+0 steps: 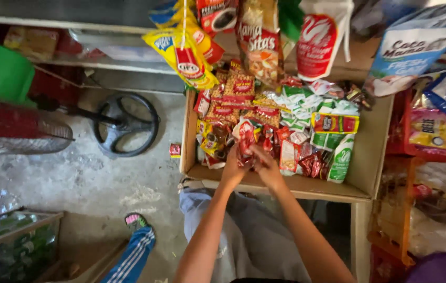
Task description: Organizing and hanging coffee and snack sachets on a grocery store shelf from a cardboard box on the floor.
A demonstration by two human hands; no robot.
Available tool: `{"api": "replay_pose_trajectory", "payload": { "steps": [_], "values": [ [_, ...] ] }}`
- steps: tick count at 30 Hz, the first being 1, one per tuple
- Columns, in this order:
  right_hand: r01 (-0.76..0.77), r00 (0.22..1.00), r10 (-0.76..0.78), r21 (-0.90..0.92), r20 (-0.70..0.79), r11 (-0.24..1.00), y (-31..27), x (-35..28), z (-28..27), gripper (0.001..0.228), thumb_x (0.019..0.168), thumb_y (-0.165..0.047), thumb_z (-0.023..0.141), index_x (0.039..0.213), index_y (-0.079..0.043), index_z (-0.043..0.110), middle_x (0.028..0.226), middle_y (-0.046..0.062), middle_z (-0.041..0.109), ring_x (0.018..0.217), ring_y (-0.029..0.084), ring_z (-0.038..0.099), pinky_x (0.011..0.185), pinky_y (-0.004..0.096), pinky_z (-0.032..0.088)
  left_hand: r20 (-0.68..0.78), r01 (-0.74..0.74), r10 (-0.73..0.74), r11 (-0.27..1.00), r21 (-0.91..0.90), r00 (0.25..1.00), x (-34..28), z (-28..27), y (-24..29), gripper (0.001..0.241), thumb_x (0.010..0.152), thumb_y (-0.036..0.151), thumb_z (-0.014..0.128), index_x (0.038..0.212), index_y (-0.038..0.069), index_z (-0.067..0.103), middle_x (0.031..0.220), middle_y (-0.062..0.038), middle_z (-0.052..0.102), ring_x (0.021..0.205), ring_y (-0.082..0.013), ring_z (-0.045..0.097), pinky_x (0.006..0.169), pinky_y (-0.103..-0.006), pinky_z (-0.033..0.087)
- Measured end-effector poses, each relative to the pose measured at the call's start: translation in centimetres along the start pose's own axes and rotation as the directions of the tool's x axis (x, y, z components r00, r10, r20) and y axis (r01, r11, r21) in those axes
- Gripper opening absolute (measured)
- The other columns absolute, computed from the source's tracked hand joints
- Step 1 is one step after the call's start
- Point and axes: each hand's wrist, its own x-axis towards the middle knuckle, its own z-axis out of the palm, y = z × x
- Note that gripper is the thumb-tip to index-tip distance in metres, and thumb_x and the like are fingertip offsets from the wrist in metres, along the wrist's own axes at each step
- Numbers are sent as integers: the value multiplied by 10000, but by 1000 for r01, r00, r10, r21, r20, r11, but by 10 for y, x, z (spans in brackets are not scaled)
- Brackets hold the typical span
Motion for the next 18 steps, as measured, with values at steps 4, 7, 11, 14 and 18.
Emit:
{"api": "replay_pose_trajectory", "payload": {
  "steps": [4, 7, 11, 14, 18],
  "values": [
    [-20, 1000, 20, 59, 8, 998, -93, -11, -8, 457, 959, -23, 580, 1401, -128, 628, 1513, 88, 559, 1390, 244, 504, 1095, 376, 413, -57, 24, -27, 999, -49, 998, 5, -1, 20, 654, 909, -33, 701, 1484, 18, 393, 1347, -105, 622, 1230, -200, 630, 1036, -339, 519],
    [13, 998, -19, 106, 61, 994, -141, -7, -14, 443, 952, -18, 580, 1372, -141, 647, 1521, 75, 553, 1387, 230, 508, 1089, 375, 419, -58, 94, -97, 994, -50, 994, 17, -7, 44, 716, 886, 53, 708, 1503, 37, 344, 1355, -89, 594, 1227, -219, 628, 1006, -367, 540],
    [108, 992, -112, 81, 57, 991, -157, 4, -6, 450, 939, 20, 553, 1340, -130, 691, 1437, 91, 647, 1334, 246, 558, 1125, 363, 418, -59, -27, 47, 954, 299, 997, 32, -23, 97, 604, 936, 164, 701, 1453, 15, 429, 1338, -145, 639, 1251, -294, 637, 1050, -394, 495],
    [194, 975, -198, -39, -103, 980, -197, 16, -3, 439, 904, 40, 552, 1275, -114, 730, 1346, 99, 703, 1237, 260, 601, 1076, 371, 458, -27, -203, 217, 943, 263, 976, 48, -36, 150, 649, 977, 250, 665, 1499, 2, 370, 1402, -185, 579, 1312, -322, 565, 1099, -422, 424],
    [426, 845, -480, -245, -235, 871, -288, 24, 2, 362, 910, 31, 615, 1253, -66, 681, 1351, 125, 615, 1300, 231, 547, 1034, 351, 476, 10, -274, 283, 919, 283, 959, 66, -53, 229, 693, 1040, 411, 585, 1556, 8, 357, 1486, -204, 562, 1408, -317, 526, 1168, -440, 381]
  ]
}}
